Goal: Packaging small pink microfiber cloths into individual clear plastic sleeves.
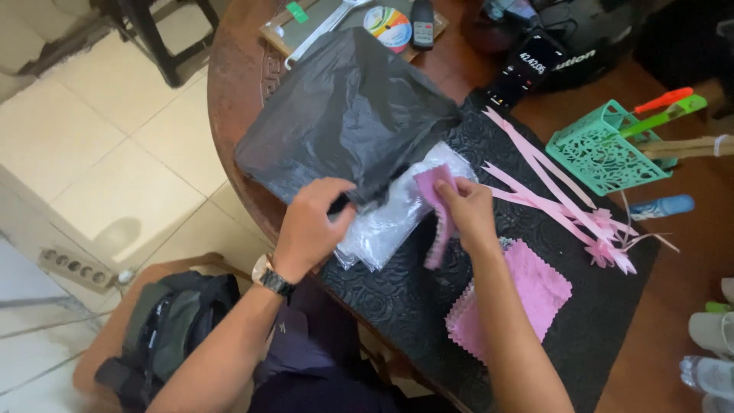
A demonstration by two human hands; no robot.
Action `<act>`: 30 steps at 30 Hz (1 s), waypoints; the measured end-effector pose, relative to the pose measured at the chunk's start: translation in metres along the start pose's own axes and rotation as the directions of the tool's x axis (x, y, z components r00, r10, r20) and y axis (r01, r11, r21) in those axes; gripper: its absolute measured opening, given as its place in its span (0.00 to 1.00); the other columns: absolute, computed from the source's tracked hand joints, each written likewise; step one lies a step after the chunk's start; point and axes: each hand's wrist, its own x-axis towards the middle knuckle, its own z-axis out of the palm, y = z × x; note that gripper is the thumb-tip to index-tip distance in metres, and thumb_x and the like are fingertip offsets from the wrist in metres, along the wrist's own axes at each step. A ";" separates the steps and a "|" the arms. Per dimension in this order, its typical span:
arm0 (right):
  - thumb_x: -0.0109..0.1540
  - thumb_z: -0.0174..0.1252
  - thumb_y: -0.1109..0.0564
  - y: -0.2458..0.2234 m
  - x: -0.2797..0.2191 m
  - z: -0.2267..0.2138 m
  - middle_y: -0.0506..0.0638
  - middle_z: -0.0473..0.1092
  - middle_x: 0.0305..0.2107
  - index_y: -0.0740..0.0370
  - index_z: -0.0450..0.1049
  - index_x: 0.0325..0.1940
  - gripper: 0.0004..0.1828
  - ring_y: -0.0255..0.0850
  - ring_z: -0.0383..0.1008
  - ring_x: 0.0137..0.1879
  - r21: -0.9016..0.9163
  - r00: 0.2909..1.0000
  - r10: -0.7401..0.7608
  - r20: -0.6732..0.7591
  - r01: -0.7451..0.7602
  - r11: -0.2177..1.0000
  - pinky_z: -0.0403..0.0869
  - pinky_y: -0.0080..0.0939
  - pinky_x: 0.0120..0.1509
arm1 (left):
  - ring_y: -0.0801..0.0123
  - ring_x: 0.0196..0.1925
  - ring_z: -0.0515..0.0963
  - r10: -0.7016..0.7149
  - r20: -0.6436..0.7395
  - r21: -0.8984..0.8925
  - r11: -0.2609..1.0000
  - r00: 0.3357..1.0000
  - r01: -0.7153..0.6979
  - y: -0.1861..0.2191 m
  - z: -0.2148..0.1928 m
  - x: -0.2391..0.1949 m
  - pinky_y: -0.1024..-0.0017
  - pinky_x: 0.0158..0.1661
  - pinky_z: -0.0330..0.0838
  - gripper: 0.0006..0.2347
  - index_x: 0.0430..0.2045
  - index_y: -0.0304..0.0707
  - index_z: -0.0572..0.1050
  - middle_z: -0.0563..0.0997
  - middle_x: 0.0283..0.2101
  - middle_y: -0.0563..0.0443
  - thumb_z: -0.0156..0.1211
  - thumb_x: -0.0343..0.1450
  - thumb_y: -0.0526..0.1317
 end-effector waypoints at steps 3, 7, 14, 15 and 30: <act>0.59 0.68 0.47 0.017 0.010 -0.004 0.54 0.77 0.31 0.59 0.84 0.44 0.15 0.39 0.75 0.38 -0.025 1.000 -0.005 0.015 0.006 1.000 0.74 0.43 0.41 | 0.61 0.51 0.83 0.130 0.151 0.205 0.966 0.980 -0.159 -0.010 0.006 -0.008 0.62 0.56 0.70 0.11 0.41 0.51 0.82 0.85 0.43 0.55 0.68 0.66 0.42; 0.61 0.67 0.51 0.015 -0.012 -0.038 0.53 0.77 0.30 0.55 0.85 0.43 0.09 0.37 0.74 0.39 -0.055 0.991 -0.128 -0.044 0.125 0.991 0.74 0.42 0.45 | 0.55 0.55 0.81 0.080 0.285 0.328 0.928 0.955 -0.176 0.012 0.002 -0.012 0.49 0.64 0.60 0.19 0.46 0.44 0.79 0.83 0.47 0.47 0.65 0.69 0.55; 0.63 0.66 0.53 -0.050 -0.111 -0.084 0.45 0.71 0.26 0.57 0.83 0.42 0.07 0.32 0.67 0.36 0.200 0.982 -0.140 -0.126 0.163 0.966 0.73 0.34 0.44 | 0.61 0.45 0.87 -0.105 0.319 -0.458 0.853 0.942 0.251 0.113 0.026 -0.010 0.66 0.50 0.76 0.09 0.39 0.47 0.84 0.88 0.38 0.51 0.67 0.71 0.47; 0.63 0.66 0.53 -0.051 -0.121 -0.087 0.45 0.71 0.26 0.57 0.83 0.42 0.07 0.32 0.67 0.36 0.203 0.980 -0.143 -0.135 0.169 0.964 0.73 0.34 0.44 | 0.61 0.45 0.87 -0.095 0.320 -0.460 0.854 0.943 0.242 0.119 0.037 -0.015 0.66 0.50 0.76 0.09 0.39 0.47 0.84 0.88 0.38 0.51 0.67 0.71 0.47; 0.63 0.57 0.49 0.051 -0.189 -0.124 0.48 0.73 0.33 0.62 0.75 0.49 0.16 0.36 0.74 0.40 0.335 0.955 -0.242 -0.173 0.288 0.897 0.74 0.38 0.49 | 0.84 0.26 0.73 -0.017 0.691 -0.546 0.643 0.723 0.537 0.184 0.104 -0.036 0.82 0.28 0.67 0.06 0.26 0.39 0.80 0.80 0.26 0.59 0.72 0.67 0.39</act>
